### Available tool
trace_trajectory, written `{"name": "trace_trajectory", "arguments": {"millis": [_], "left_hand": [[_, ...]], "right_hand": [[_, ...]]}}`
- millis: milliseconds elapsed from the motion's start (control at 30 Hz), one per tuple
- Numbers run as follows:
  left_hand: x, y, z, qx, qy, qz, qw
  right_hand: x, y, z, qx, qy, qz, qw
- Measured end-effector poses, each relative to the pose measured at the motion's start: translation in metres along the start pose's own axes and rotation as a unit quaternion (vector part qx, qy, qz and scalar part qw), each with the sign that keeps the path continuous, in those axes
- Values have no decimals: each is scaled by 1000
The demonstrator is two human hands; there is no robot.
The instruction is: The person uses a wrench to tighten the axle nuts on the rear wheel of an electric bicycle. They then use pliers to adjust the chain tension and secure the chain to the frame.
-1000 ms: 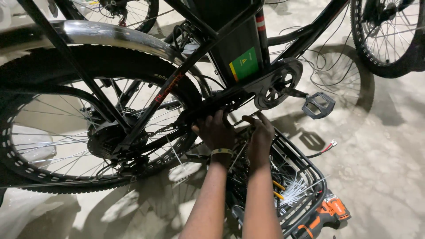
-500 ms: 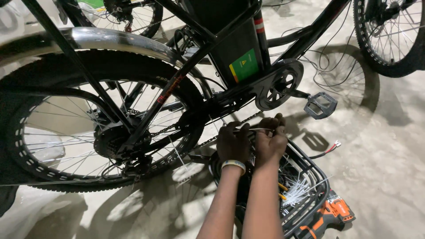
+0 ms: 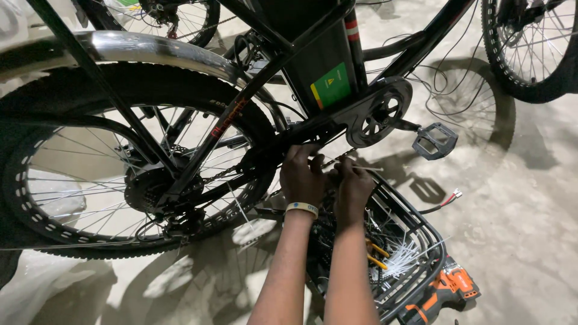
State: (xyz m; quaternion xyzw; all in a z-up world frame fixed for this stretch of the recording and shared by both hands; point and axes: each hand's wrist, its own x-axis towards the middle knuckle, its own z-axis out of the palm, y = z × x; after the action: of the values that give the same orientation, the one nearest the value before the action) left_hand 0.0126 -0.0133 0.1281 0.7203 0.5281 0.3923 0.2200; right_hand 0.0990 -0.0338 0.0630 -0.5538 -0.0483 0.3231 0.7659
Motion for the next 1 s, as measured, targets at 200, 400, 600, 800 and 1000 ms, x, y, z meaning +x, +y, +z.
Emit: {"name": "trace_trajectory", "arguments": {"millis": [200, 400, 600, 800, 1000], "left_hand": [[-3, -11, 5, 13, 3, -4, 1000], [7, 0, 6, 133, -90, -77, 984], [19, -10, 17, 140, -191, -113, 965], [33, -20, 29, 192, -215, -88, 953], [38, -26, 39, 209, -183, -52, 959]], "right_hand": [[64, 76, -21, -44, 131, -51, 989], [12, 47, 0, -204, 250, -89, 942], [37, 81, 13, -92, 129, -117, 980], [55, 94, 19, 45, 96, -24, 994], [76, 135, -10, 247, 97, 8, 964]]}}
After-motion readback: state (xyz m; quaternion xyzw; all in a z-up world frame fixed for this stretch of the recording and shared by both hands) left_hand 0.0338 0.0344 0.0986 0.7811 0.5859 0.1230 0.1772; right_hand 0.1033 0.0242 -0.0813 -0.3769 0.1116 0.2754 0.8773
